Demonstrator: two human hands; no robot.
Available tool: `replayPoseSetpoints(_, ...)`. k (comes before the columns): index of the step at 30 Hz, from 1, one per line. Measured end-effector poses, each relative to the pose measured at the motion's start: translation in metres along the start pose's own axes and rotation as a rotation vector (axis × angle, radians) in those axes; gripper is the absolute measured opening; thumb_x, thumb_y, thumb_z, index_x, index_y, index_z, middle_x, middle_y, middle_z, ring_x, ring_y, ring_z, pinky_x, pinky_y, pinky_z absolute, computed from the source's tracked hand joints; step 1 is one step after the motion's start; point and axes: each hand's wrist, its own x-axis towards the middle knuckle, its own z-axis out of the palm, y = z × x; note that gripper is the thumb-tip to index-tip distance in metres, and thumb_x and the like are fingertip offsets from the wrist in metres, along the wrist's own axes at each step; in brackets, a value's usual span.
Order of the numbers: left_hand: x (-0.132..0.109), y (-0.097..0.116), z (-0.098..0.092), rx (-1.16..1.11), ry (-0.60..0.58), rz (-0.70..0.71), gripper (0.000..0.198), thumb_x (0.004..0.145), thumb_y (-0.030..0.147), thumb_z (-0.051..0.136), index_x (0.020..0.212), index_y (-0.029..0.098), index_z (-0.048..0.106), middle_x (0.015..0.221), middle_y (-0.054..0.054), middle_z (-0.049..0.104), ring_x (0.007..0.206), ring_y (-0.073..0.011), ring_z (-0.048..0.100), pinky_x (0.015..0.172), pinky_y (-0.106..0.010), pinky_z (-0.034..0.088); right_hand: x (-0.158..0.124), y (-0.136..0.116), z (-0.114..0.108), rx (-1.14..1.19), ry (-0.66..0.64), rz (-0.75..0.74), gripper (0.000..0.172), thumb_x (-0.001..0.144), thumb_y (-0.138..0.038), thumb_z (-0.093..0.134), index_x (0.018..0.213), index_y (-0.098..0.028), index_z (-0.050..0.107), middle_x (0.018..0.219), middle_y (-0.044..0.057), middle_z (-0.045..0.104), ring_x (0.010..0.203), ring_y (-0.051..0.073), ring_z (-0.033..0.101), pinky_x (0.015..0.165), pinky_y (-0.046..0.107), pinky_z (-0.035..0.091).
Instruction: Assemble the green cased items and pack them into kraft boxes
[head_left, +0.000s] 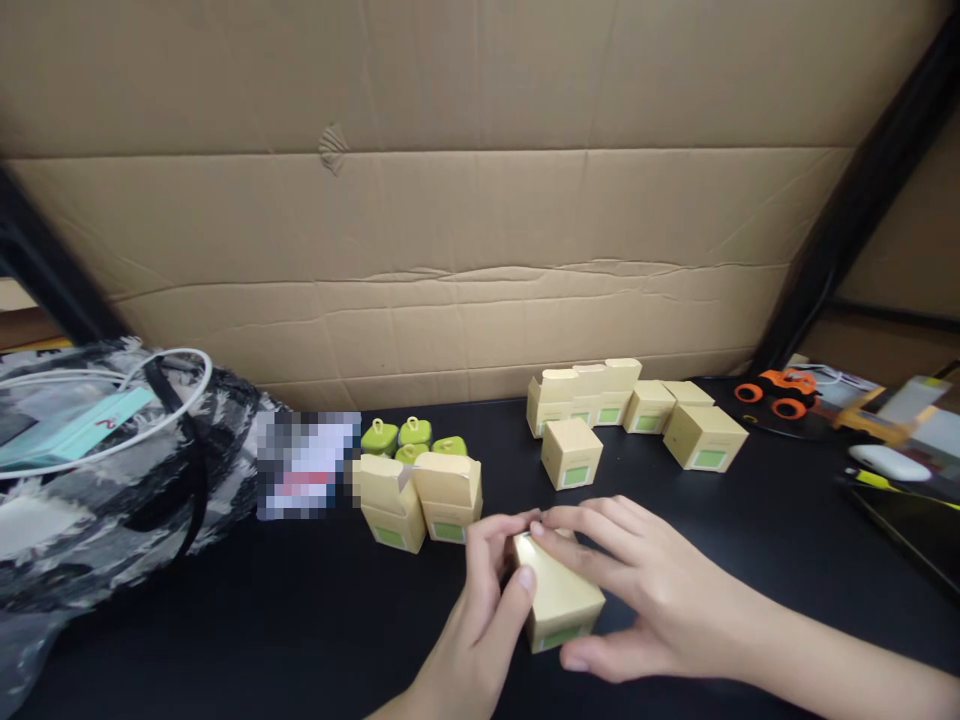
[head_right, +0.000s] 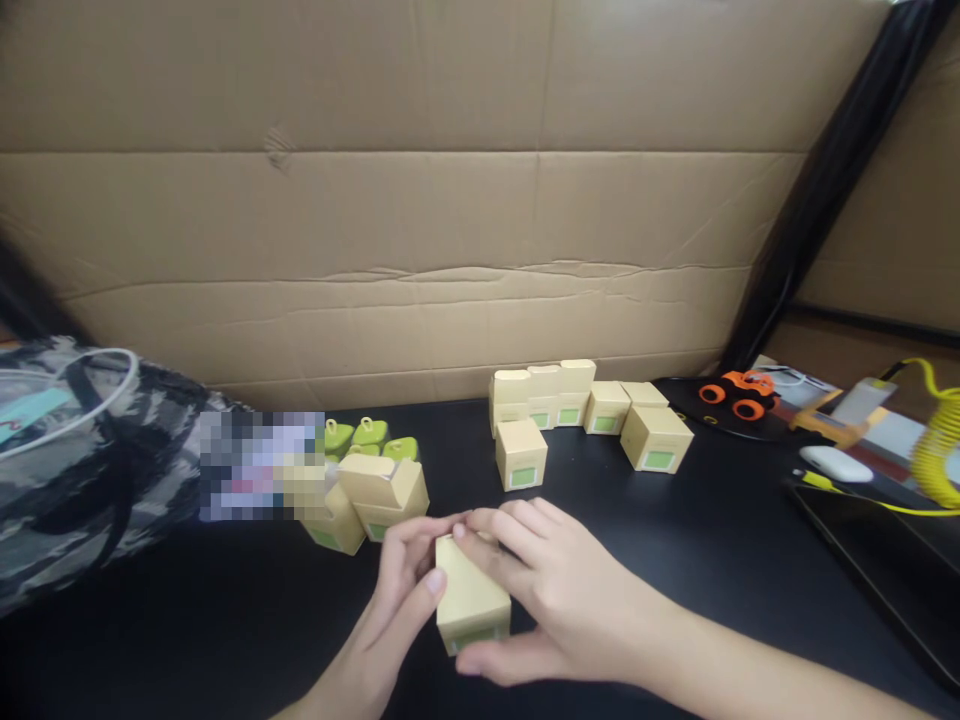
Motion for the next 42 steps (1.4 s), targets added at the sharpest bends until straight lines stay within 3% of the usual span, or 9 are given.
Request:
replayPoseSetpoints(6,0.001,0.000,-0.002,0.133,-0.071,-0.034,0.026,0.093,0.040,0.038,0.114,0.026,0.045,0.134,-0.008,0.045,0.127,-0.0236,0.040,0.106,-0.042,0.029,0.000,-0.003,-0.025,0.063,-0.210,0.156,0.044,0.077,-0.032,0.068,0.116,-0.017,0.055,0.109,0.010,0.058,0.096,0.022,0.058,0.080,0.030,0.048)
replayPoseSetpoints(11,0.000,0.004,0.002,0.239,-0.035,-0.128,0.036,0.092,0.042,0.039,0.123,0.025,0.041,0.129,-0.012,0.049,0.118,-0.0252,0.048,0.101,-0.046,0.035,-0.024,0.027,-0.060,-0.091,-0.431,0.502,0.032,0.065,-0.018,0.069,0.095,-0.020,0.057,0.089,0.004,0.062,0.074,0.022,0.062,0.062,0.033,0.050)
replayPoseSetpoints(18,0.001,0.013,0.003,0.454,-0.117,-0.080,0.023,0.090,0.031,0.041,0.107,0.022,0.055,0.130,-0.011,0.047,0.125,-0.0241,0.042,0.106,-0.040,0.031,-0.030,0.104,-0.058,-0.407,-0.270,0.536,0.029,0.072,-0.017,0.062,0.101,-0.017,0.061,0.100,0.012,0.066,0.097,0.030,0.059,0.082,0.042,0.047)
replayPoseSetpoints(22,0.001,0.016,0.003,0.507,-0.113,-0.078,0.022,0.089,0.029,0.042,0.106,0.023,0.054,0.131,-0.011,0.047,0.126,-0.0237,0.042,0.105,-0.041,0.031,-0.028,0.123,-0.047,-0.440,-0.193,0.543,0.040,0.074,-0.027,0.064,0.112,-0.016,0.057,0.108,0.015,0.064,0.103,0.033,0.056,0.084,0.046,0.045)
replayPoseSetpoints(25,0.001,0.018,0.004,0.548,-0.117,-0.015,0.018,0.086,0.024,0.045,0.100,0.021,0.057,0.123,-0.012,0.053,0.118,-0.0233,0.049,0.101,-0.039,0.036,-0.018,0.106,-0.045,-0.458,-0.084,0.515,0.058,0.079,-0.042,0.062,0.127,-0.013,0.045,0.127,0.019,0.053,0.116,0.035,0.048,0.093,0.050,0.039)
replayPoseSetpoints(28,0.002,0.019,0.006,0.569,-0.173,0.113,0.014,0.082,0.017,0.047,0.084,0.017,0.061,0.095,-0.010,0.062,0.093,-0.0198,0.061,0.086,-0.032,0.046,0.009,0.067,-0.037,-0.322,0.067,0.372,0.049,0.088,-0.044,0.049,0.129,-0.017,0.042,0.128,0.015,0.052,0.117,0.029,0.048,0.095,0.047,0.038)
replayPoseSetpoints(34,-0.002,0.018,0.007,0.609,-0.261,0.302,0.019,0.075,0.013,0.049,0.060,0.016,0.059,0.063,-0.005,0.058,0.060,-0.0148,0.058,0.058,-0.025,0.047,0.071,0.007,0.015,0.080,-0.006,0.151,0.085,0.070,-0.062,0.064,0.132,-0.012,0.034,0.134,0.017,0.045,0.120,0.029,0.045,0.095,0.043,0.040)
replayPoseSetpoints(39,-0.005,0.020,0.002,0.683,-0.178,0.425,0.020,0.075,0.013,0.048,0.058,0.019,0.057,0.057,-0.002,0.051,0.051,-0.0132,0.051,0.050,-0.026,0.042,0.078,0.008,0.029,0.069,-0.100,0.092,0.038,0.088,-0.041,0.052,0.114,-0.013,0.051,0.116,0.013,0.057,0.094,0.024,0.058,0.082,0.039,0.046)
replayPoseSetpoints(42,-0.009,0.015,0.000,0.645,-0.083,0.576,0.014,0.079,0.015,0.050,0.071,0.022,0.059,0.062,-0.001,0.051,0.057,-0.0152,0.052,0.056,-0.028,0.043,0.060,0.009,0.014,0.068,-0.134,0.074,0.034,0.086,-0.034,0.056,0.112,-0.012,0.054,0.118,0.013,0.056,0.092,0.024,0.058,0.081,0.038,0.046)
